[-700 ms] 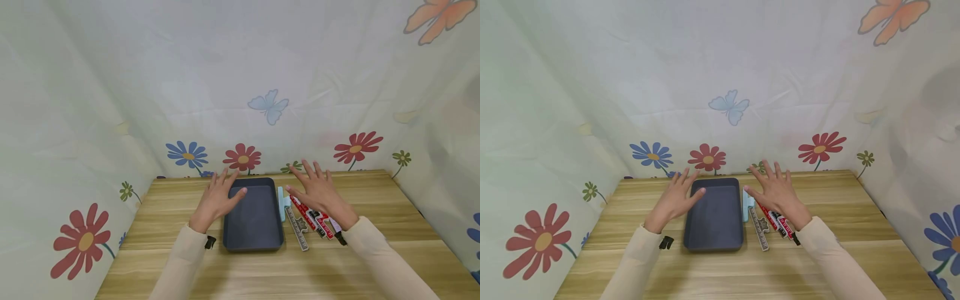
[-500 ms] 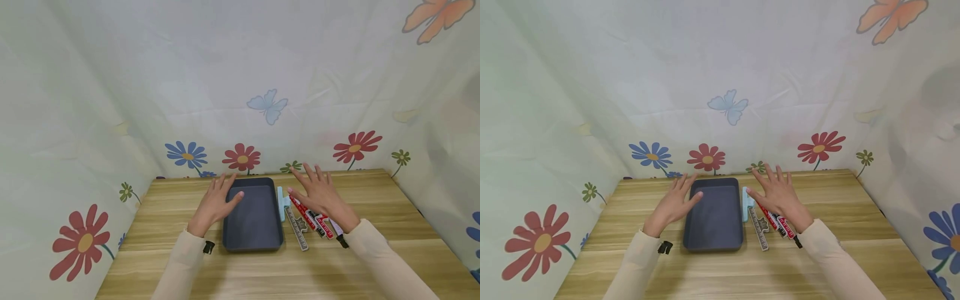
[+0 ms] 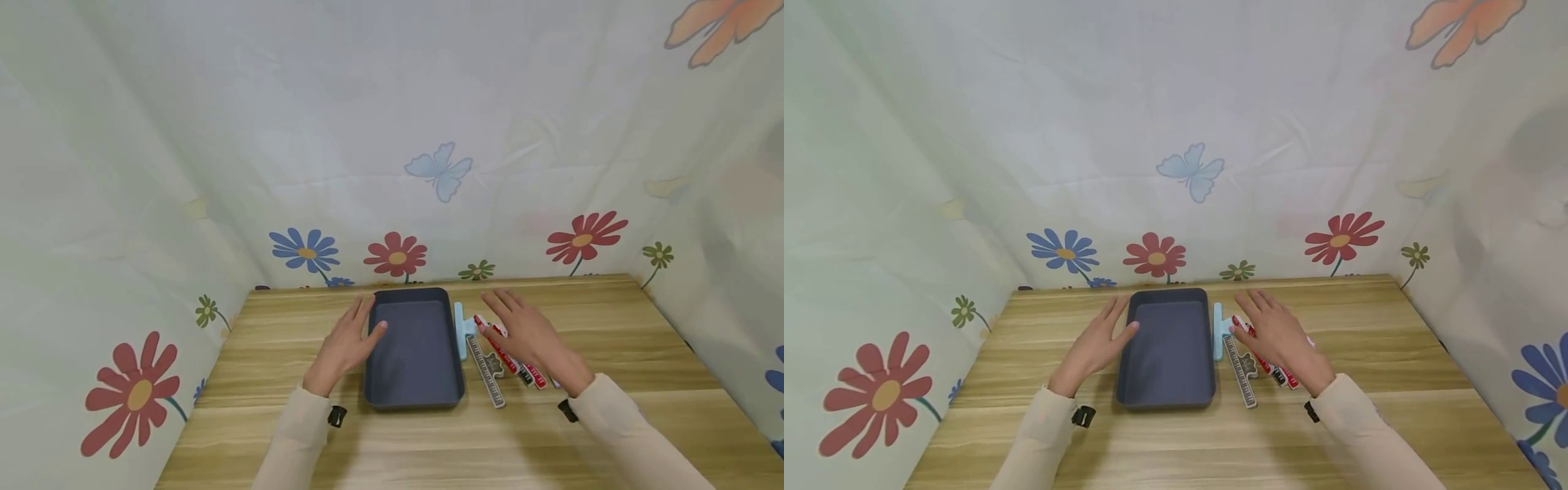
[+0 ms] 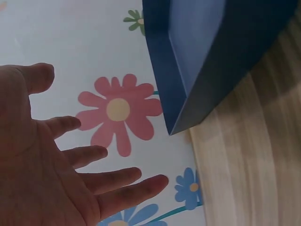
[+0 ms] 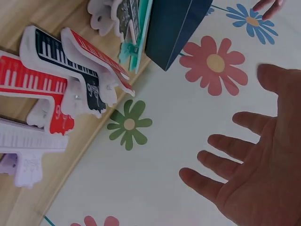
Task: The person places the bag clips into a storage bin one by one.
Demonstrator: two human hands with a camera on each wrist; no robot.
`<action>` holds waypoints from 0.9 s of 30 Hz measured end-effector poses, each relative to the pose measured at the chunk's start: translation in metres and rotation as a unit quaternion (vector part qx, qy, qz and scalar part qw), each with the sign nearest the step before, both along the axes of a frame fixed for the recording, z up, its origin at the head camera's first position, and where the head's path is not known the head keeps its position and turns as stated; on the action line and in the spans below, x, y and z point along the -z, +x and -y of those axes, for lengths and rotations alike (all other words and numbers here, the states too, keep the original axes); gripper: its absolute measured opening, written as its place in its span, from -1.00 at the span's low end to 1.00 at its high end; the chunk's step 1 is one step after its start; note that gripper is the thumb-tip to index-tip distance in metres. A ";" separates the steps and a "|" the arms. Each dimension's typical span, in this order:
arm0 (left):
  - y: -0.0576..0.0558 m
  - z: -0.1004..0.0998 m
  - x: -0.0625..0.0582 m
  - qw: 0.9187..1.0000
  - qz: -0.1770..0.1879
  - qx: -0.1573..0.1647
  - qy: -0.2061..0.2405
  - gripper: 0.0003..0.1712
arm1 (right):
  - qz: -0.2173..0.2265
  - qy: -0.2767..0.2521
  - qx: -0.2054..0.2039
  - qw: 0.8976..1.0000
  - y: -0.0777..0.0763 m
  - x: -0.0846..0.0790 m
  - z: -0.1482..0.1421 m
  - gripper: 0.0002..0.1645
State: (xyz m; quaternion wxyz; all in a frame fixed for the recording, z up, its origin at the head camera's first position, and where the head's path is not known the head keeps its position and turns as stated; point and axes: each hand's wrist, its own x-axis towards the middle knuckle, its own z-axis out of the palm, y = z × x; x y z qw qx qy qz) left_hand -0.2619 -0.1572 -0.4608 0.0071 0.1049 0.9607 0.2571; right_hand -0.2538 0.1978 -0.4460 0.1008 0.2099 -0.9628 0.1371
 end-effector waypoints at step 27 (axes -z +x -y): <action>0.007 0.004 0.033 0.999 0.028 -0.023 0.019 -0.20 | 0.113 0.054 -0.047 0.991 0.018 0.043 0.000 -0.34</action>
